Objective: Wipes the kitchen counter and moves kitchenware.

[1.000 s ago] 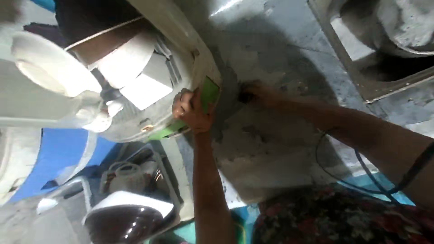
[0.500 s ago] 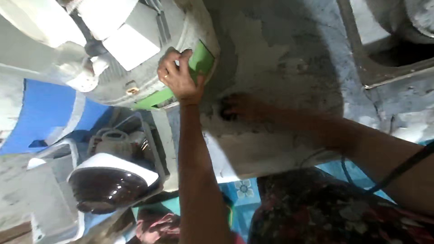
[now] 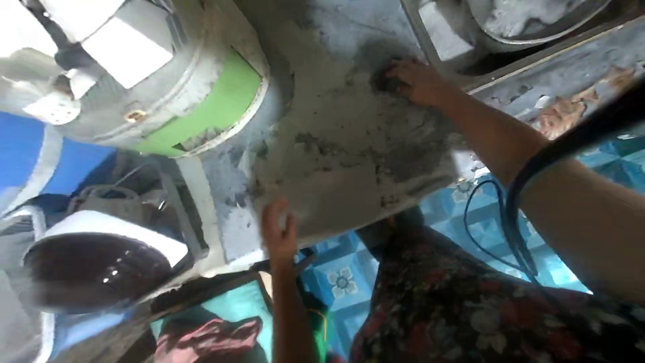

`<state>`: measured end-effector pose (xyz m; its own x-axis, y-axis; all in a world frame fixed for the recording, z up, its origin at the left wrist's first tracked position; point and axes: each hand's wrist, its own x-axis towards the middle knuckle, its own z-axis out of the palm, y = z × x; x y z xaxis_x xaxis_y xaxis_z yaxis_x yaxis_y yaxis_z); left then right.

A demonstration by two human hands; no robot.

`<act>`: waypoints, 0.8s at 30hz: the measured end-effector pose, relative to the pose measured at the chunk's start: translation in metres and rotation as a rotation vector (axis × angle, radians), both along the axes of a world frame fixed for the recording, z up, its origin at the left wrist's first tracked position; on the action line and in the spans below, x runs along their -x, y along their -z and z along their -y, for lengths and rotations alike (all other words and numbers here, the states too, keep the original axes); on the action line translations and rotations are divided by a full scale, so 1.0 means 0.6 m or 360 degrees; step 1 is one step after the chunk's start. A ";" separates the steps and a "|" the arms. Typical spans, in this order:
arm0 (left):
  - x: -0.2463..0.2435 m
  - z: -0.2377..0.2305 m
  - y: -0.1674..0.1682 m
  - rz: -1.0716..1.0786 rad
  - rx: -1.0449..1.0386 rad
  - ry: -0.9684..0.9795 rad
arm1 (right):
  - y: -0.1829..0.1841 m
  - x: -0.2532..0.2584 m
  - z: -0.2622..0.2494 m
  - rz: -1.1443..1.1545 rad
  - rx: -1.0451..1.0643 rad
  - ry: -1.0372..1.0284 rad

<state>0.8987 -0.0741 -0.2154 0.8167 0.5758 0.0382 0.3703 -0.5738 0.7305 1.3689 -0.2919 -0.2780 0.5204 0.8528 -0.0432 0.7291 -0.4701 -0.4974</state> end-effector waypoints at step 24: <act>0.108 0.345 -0.120 0.0298 0.1042 0.0758 | 0.015 0.501 0.035 0.0150 -0.0101 0.0197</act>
<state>0.8337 -0.2809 -0.1436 0.9921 0.1229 -0.0249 0.0345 -0.0760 0.9965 1.0683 -0.3130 -0.2870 0.6210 0.7813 0.0627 0.7123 -0.5290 -0.4613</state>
